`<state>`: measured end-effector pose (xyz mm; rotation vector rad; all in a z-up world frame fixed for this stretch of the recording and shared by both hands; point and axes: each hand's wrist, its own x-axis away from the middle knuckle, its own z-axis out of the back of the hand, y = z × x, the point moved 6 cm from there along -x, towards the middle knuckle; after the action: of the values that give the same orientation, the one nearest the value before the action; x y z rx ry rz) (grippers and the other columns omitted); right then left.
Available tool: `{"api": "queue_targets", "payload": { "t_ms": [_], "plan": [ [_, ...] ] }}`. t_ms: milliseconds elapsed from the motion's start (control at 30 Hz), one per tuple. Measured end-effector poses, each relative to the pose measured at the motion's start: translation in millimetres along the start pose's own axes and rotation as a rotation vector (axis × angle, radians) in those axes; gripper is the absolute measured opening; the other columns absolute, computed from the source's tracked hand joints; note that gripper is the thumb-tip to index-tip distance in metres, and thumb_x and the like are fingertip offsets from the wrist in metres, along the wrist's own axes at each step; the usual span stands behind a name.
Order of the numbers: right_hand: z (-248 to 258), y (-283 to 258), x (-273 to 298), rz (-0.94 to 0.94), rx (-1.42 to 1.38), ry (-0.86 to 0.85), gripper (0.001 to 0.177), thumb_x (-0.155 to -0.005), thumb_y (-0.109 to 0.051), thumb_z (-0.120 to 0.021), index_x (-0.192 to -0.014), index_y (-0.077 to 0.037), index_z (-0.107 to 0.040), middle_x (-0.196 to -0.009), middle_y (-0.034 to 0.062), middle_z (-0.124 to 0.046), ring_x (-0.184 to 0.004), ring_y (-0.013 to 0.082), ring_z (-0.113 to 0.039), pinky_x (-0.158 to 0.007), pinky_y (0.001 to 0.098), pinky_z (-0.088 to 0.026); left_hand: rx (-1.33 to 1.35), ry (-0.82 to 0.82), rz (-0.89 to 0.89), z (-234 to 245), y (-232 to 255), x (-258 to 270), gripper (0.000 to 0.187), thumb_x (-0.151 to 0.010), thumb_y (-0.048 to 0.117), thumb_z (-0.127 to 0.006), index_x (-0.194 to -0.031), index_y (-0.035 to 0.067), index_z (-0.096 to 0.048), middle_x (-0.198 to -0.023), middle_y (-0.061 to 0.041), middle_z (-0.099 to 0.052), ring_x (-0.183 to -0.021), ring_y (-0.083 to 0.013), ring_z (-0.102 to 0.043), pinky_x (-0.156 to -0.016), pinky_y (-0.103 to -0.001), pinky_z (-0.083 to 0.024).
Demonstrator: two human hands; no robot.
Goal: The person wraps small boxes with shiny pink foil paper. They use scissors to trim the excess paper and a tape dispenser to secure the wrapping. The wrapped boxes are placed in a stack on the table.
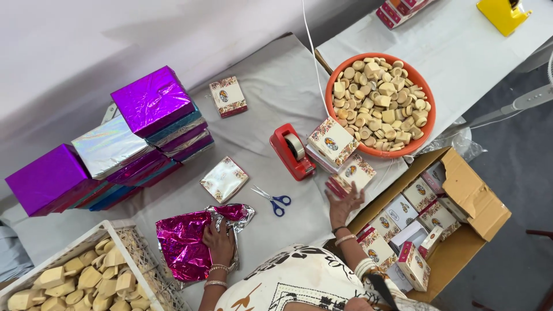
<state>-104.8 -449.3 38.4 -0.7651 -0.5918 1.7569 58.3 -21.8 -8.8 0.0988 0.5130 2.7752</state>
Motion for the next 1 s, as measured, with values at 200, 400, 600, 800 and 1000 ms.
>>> {"api": "queue_targets", "payload": {
  "t_ms": [200, 400, 600, 800, 1000],
  "plan": [
    [5, -2, -2, -0.023, -0.012, -0.196, 0.099, -0.071, -0.023, -0.091, -0.154, -0.027, -0.038, -0.155, 0.0218, -0.015, -0.144, 0.0488, -0.024, -0.119, 0.0584, -0.031, 0.009, 0.014, -0.008, -5, -5, 2, 0.05, -0.09, 0.03, -0.064, -0.137, 0.017, -0.057, -0.147, -0.016, -0.044, -0.133, -0.0474, -0.034, -0.111, -0.065, -0.027],
    [13, -58, 10, 0.441, 0.12, -0.036, 0.068, -0.082, -0.024, -0.089, -0.137, -0.012, -0.051, -0.141, 0.0173, -0.039, -0.137, 0.0367, -0.035, -0.114, 0.057, -0.031, -0.017, -0.004, 0.015, -9, -7, 2, 0.049, -0.089, 0.032, -0.064, -0.135, 0.017, -0.057, -0.147, -0.016, -0.043, -0.134, -0.0474, -0.034, -0.112, -0.065, -0.026],
    [-49, -260, 24, 0.768, -0.362, -0.477, 0.035, -0.092, -0.011, -0.073, -0.124, -0.006, -0.06, -0.12, 0.0158, -0.062, -0.117, 0.0351, -0.053, -0.103, 0.0446, -0.042, 0.011, -0.034, 0.044, -4, -4, 1, 0.049, -0.09, 0.032, -0.063, -0.136, 0.016, -0.056, -0.148, -0.017, -0.042, -0.133, -0.0467, -0.035, -0.112, -0.065, -0.026],
    [-286, -310, -28, 0.277, -0.429, -0.672, 0.054, -0.094, -0.033, -0.074, -0.132, -0.002, -0.052, -0.114, 0.0193, -0.065, -0.105, 0.0321, -0.063, -0.093, 0.0409, -0.053, 0.019, -0.018, 0.048, -6, -5, 0, 0.047, -0.09, 0.031, -0.063, -0.134, 0.016, -0.056, -0.147, -0.018, -0.043, -0.133, -0.0472, -0.035, -0.111, -0.065, -0.027],
    [-441, -289, -47, 0.191, -0.08, -0.66, 0.096, -0.077, -0.051, -0.089, -0.141, 0.002, -0.041, -0.135, 0.0286, -0.051, -0.124, 0.0448, -0.051, -0.101, 0.0496, -0.047, 0.028, -0.034, 0.077, 0, 0, -2, 0.048, -0.089, 0.03, -0.063, -0.134, 0.016, -0.056, -0.146, -0.016, -0.045, -0.131, -0.0452, -0.038, -0.109, -0.062, -0.029]
  ]
}}
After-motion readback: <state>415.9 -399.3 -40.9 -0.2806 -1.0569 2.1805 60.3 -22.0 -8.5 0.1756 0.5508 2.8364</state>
